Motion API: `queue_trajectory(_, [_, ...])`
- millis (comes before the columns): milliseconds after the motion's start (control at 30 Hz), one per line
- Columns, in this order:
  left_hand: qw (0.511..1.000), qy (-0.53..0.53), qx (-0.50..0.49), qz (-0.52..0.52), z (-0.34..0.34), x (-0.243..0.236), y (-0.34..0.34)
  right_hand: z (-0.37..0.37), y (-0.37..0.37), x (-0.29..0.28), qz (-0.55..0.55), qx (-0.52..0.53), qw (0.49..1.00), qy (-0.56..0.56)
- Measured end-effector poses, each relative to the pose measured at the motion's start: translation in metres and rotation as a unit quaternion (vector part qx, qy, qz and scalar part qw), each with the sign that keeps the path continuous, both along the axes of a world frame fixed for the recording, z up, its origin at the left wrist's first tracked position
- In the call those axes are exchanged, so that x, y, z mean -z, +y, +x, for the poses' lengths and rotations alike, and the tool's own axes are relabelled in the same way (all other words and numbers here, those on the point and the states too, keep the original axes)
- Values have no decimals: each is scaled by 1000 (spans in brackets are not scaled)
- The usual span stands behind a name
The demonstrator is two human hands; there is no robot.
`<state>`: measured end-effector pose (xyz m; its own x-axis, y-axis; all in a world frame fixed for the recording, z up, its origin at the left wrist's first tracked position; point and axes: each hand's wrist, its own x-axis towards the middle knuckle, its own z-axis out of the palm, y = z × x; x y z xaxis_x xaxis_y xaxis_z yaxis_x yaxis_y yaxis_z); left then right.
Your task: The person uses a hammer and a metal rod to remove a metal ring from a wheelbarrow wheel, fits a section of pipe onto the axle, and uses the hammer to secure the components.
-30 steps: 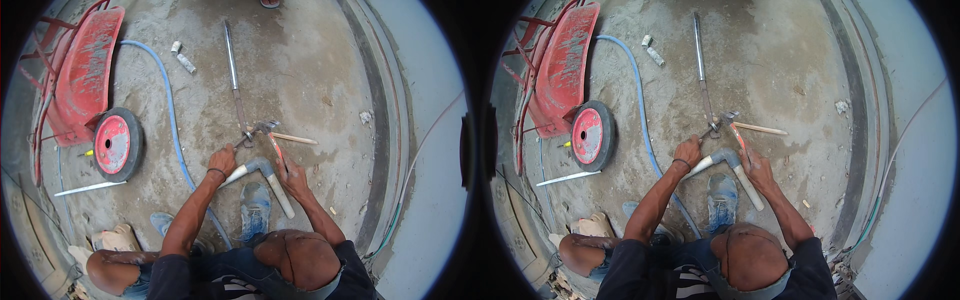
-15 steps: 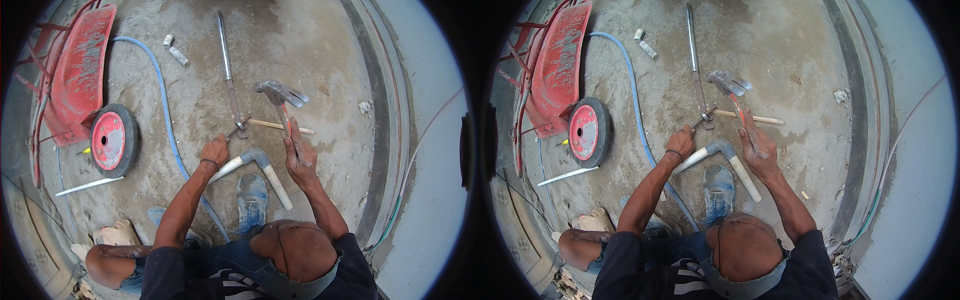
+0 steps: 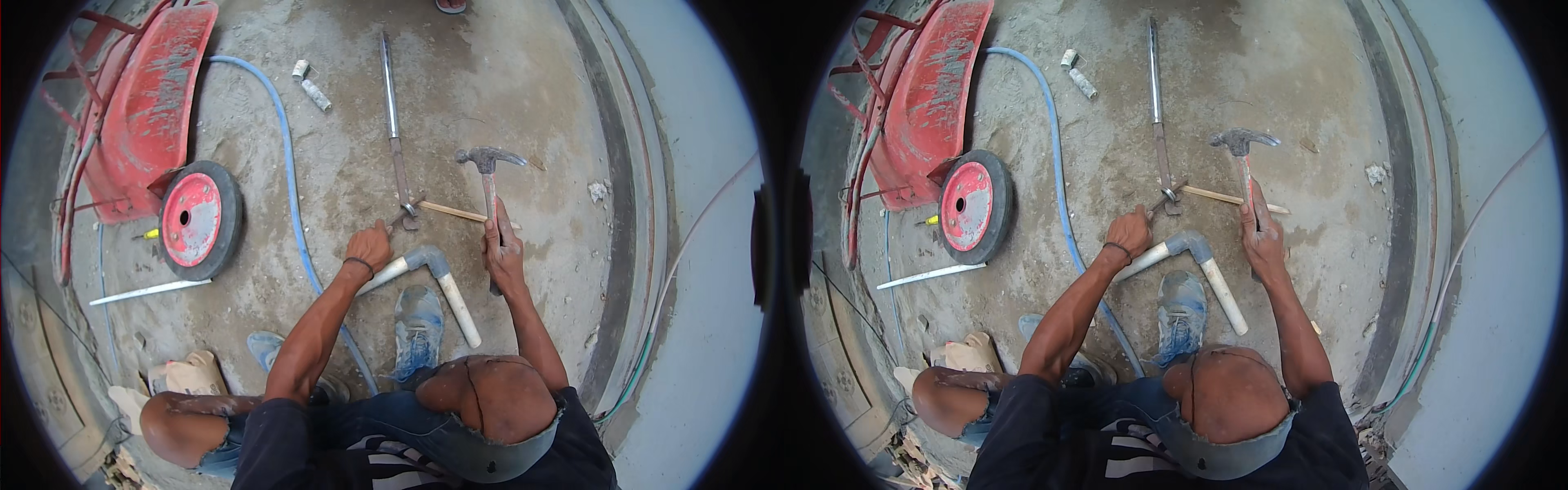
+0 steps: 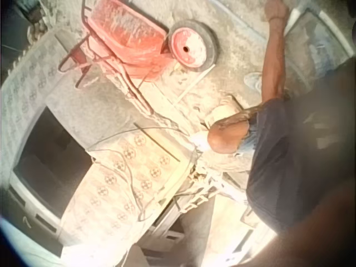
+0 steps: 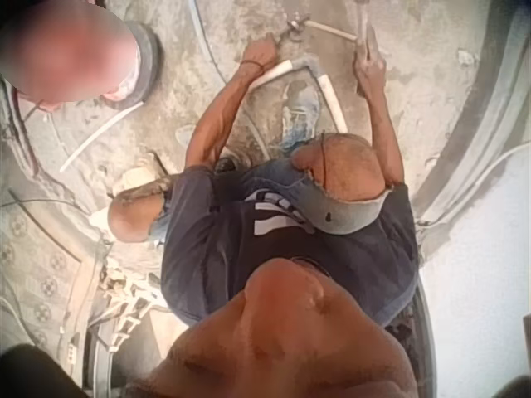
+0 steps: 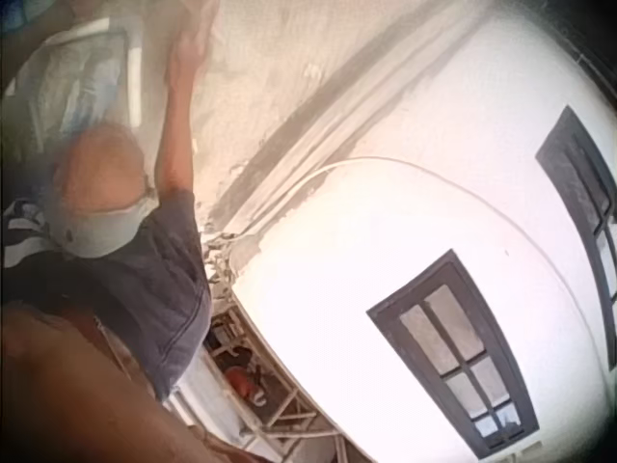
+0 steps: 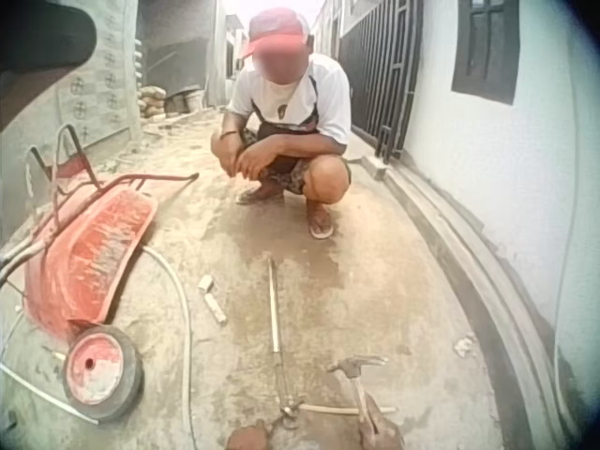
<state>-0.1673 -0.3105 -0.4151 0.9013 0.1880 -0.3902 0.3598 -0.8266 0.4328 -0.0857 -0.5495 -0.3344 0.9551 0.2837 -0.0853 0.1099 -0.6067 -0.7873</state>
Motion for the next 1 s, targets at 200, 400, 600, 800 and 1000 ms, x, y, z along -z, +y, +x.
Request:
queue_trajectory(200, [986, -36, -115, -113, 3, 13, -12, 32, -24, 44, -297, -62, 878, -370])
queue_trajectory(400, [978, -54, -141, -145, -6, 20, -4, 21, 93, 63, -23, -224, 967, -115])
queue_trajectory(600, [971, 15, -178, -159, -17, -17, 7, 22, 94, 82, -6, -201, 974, -104])
queue_trajectory(800, [986, 97, -71, -120, -38, -65, 67, 25, 79, 45, 123, -15, 979, 161])
queue_trajectory(1000, [775, -157, -338, -510, -34, -87, 39, -5, 83, -24, 413, 10, 872, 264])
